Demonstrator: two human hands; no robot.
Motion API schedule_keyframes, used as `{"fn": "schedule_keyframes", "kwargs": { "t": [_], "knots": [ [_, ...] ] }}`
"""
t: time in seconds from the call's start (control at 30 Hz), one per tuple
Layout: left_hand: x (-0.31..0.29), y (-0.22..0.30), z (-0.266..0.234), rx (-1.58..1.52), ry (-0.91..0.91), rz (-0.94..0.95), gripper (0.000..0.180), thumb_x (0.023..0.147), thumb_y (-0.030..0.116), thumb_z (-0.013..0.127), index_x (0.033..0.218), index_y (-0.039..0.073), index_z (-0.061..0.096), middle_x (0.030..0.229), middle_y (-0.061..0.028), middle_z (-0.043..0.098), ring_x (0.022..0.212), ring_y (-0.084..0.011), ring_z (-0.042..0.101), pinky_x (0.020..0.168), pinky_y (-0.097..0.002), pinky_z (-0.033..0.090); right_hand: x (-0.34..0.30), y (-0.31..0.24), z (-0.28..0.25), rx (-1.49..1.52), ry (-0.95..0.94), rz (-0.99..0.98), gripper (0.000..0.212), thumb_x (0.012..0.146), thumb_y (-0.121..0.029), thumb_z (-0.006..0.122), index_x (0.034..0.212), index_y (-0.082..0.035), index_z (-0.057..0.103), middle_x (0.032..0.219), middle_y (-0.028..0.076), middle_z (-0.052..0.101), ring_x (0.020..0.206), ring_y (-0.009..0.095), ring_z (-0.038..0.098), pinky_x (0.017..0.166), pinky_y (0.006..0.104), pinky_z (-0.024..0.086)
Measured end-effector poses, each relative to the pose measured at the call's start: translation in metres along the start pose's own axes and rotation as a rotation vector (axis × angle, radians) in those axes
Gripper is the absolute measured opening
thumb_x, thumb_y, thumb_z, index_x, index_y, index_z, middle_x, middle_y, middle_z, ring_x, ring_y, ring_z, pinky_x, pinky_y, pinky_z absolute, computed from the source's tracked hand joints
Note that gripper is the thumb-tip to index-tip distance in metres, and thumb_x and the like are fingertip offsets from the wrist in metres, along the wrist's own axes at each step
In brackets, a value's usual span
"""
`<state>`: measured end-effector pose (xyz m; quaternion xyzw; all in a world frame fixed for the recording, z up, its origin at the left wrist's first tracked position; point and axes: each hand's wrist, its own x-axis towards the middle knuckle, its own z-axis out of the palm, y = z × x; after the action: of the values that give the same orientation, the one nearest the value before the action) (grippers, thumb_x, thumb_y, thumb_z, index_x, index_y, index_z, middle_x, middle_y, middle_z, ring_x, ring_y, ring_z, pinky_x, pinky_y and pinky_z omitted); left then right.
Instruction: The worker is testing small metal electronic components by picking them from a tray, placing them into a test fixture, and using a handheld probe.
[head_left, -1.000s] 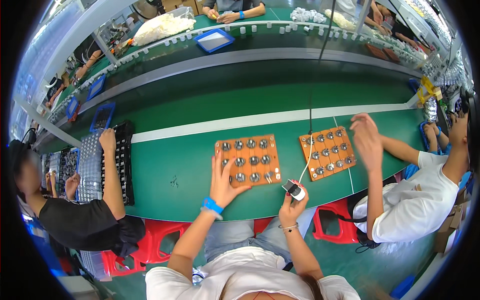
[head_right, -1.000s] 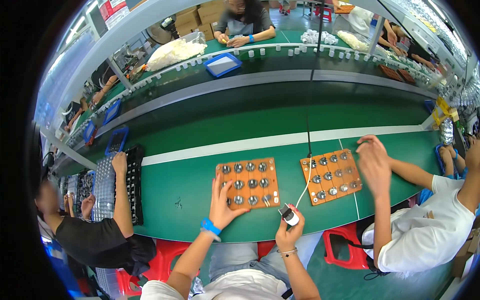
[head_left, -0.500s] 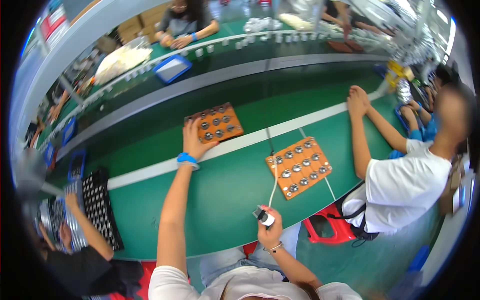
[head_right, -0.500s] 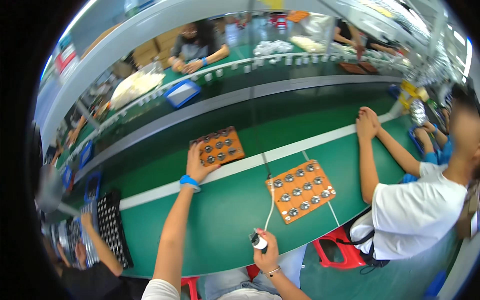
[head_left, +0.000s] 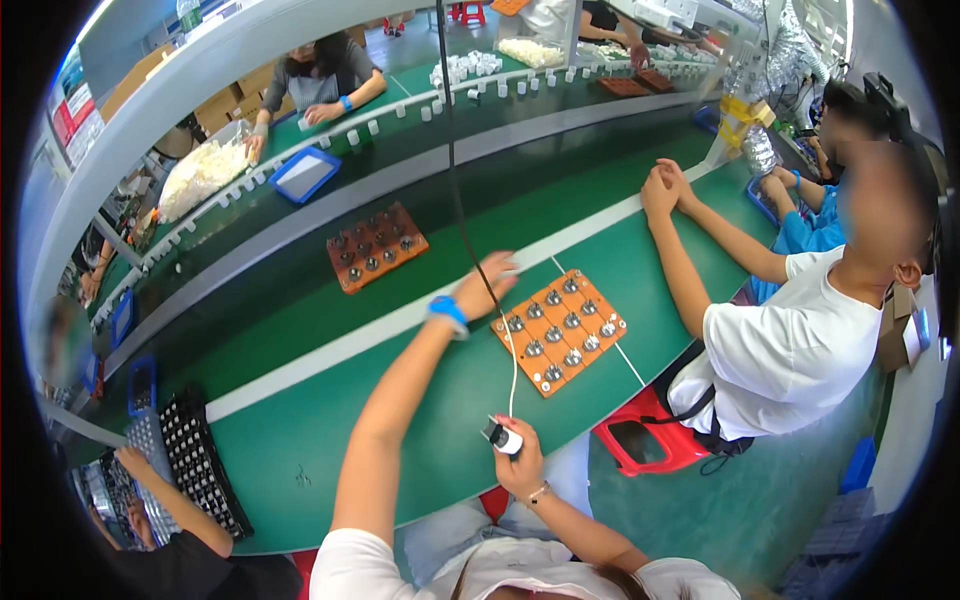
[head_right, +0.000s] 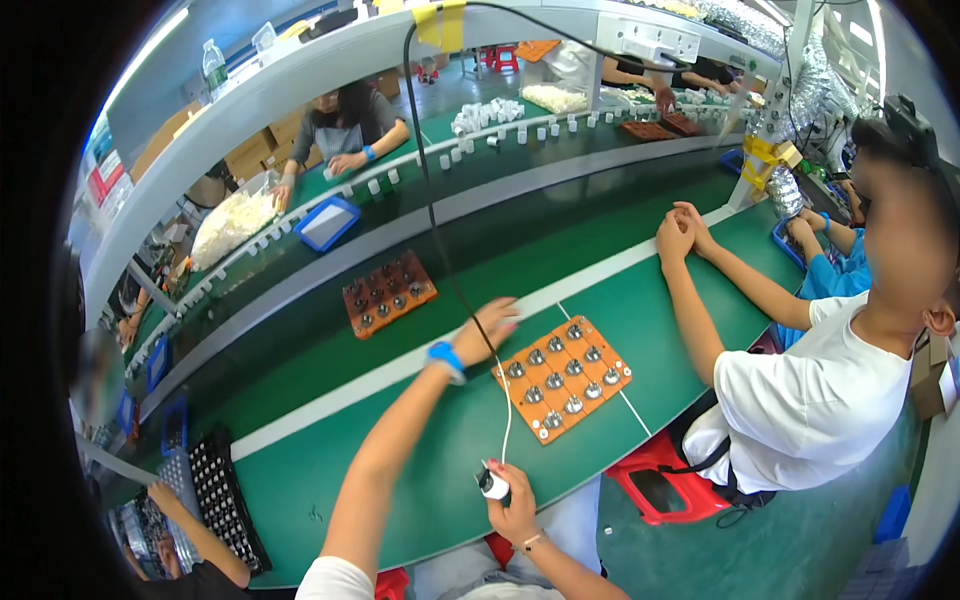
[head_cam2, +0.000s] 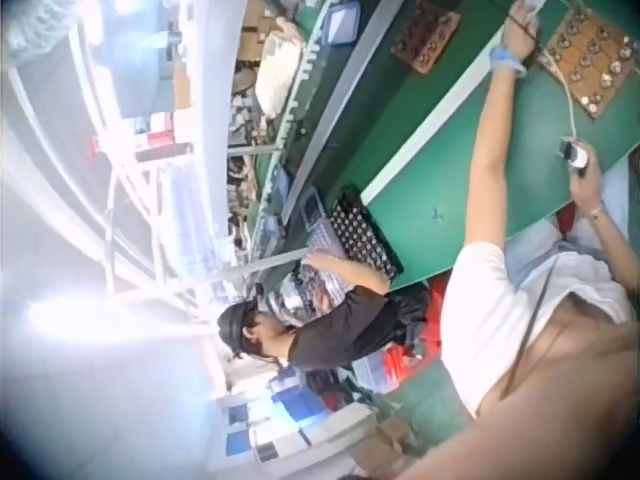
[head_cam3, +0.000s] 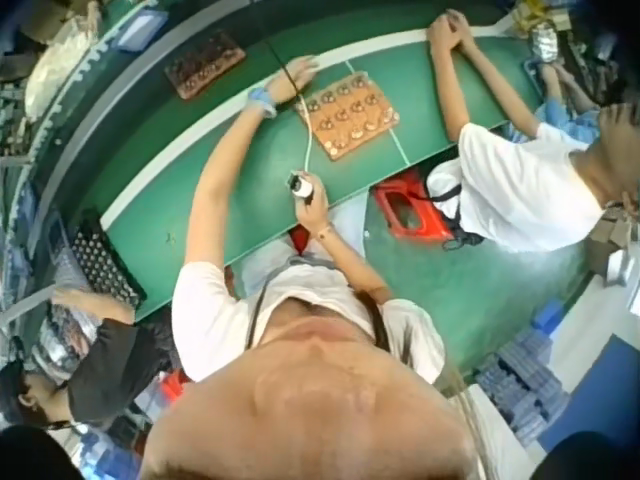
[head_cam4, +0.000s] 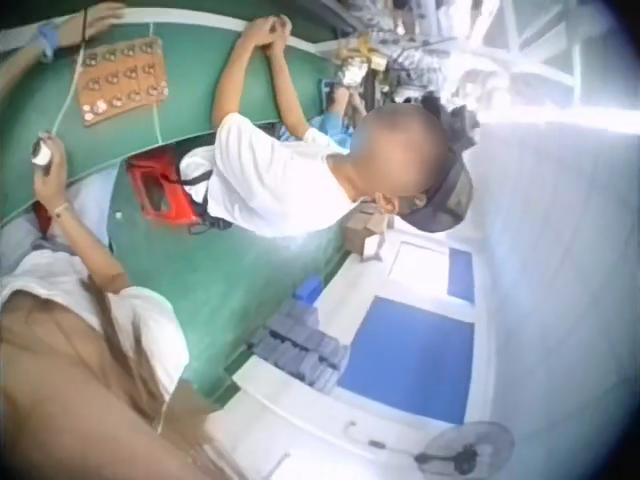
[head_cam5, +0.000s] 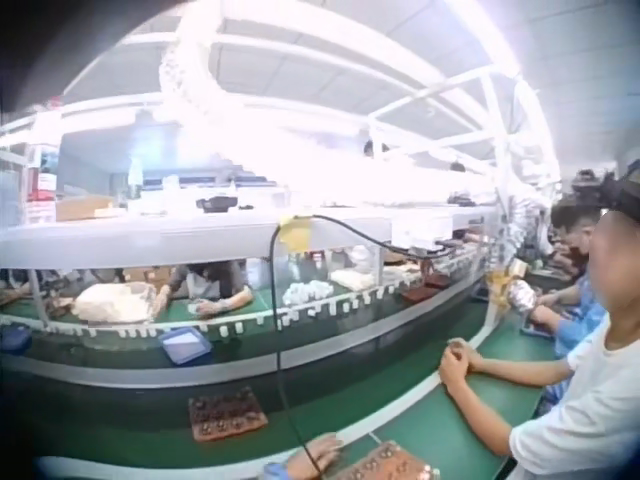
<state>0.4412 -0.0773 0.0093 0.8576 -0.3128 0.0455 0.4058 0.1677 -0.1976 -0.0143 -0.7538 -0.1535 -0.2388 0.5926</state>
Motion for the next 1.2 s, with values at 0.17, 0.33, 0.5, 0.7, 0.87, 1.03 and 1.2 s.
{"fn": "schedule_keyframes", "kwargs": {
  "t": [0.17,0.33,0.5,0.7,0.87,1.03,1.2],
  "knots": [
    [0.037,0.023,0.06,-0.086,-0.226,0.09,0.032,0.094,0.018,0.044,0.12,0.003,0.056,0.138,-0.0137,0.045,0.127,-0.0288,0.043,0.106,-0.0341,0.034,-0.005,0.008,0.002,0.139,0.109,0.03,0.045,0.08,0.006,0.059,0.12,-0.002,0.04,0.114,0.02,0.058,0.109,0.03,0.057,0.095,0.038,0.043],
    [0.054,0.051,0.032,-0.147,-0.345,-0.122,0.031,0.092,0.013,0.046,0.12,0.005,0.056,0.124,-0.0155,0.056,0.114,-0.0305,0.053,0.099,-0.0355,0.04,-0.019,0.003,-0.019,0.224,0.193,0.128,0.044,0.087,0.0,0.057,0.124,-0.001,0.033,0.118,0.017,0.051,0.111,0.027,0.053,0.098,0.0413,0.039],
    [0.062,0.045,0.056,-0.092,-0.177,-0.061,0.035,0.092,0.008,0.042,0.126,0.007,0.049,0.121,-0.0172,0.056,0.106,-0.0336,0.056,0.091,-0.0384,0.044,-0.02,-0.001,-0.028,0.174,0.23,0.177,0.044,0.088,0.0,0.057,0.124,0.0,0.033,0.119,0.016,0.051,0.113,0.026,0.052,0.101,0.0393,0.037],
    [0.065,0.017,0.095,-0.051,-0.089,0.176,0.039,0.083,-0.001,0.04,0.119,0.005,0.054,0.118,-0.0164,0.058,0.109,-0.0342,0.055,0.094,-0.0399,0.044,-0.034,-0.004,-0.032,0.118,0.259,0.191,0.044,0.087,0.001,0.058,0.124,0.001,0.033,0.12,0.016,0.05,0.113,0.026,0.052,0.101,0.0394,0.037],
    [0.073,0.046,0.064,0.123,-0.171,0.152,0.03,0.085,0.021,0.051,0.109,0.007,0.062,0.101,-0.0119,0.066,0.099,-0.0301,0.06,0.088,-0.041,0.046,-0.034,-0.008,-0.037,0.071,0.236,0.222,0.044,0.088,0.001,0.055,0.125,0.0,0.031,0.121,0.017,0.049,0.114,0.025,0.05,0.102,0.039,0.036],
    [0.048,0.037,0.008,0.251,-0.228,0.097,0.029,0.09,0.031,0.048,0.102,0.01,0.066,0.097,-0.0096,0.067,0.095,-0.0282,0.06,0.084,-0.0413,0.044,-0.006,-0.004,-0.049,0.156,0.445,0.319,0.045,0.092,-0.003,0.049,0.129,-0.002,0.024,0.127,0.019,0.044,0.117,0.026,0.047,0.103,0.0384,0.033],
    [-0.051,0.034,-0.049,0.338,-0.11,0.03,0.025,0.092,0.027,0.048,0.104,0.012,0.064,0.099,-0.0054,0.066,0.099,-0.0232,0.057,0.085,-0.0384,0.04,0.024,-0.005,-0.043,0.203,0.557,0.38,0.043,0.094,-0.002,0.044,0.131,0.0,0.023,0.132,0.019,0.039,0.122,0.024,0.041,0.105,0.0354,0.029]
  ]
}}
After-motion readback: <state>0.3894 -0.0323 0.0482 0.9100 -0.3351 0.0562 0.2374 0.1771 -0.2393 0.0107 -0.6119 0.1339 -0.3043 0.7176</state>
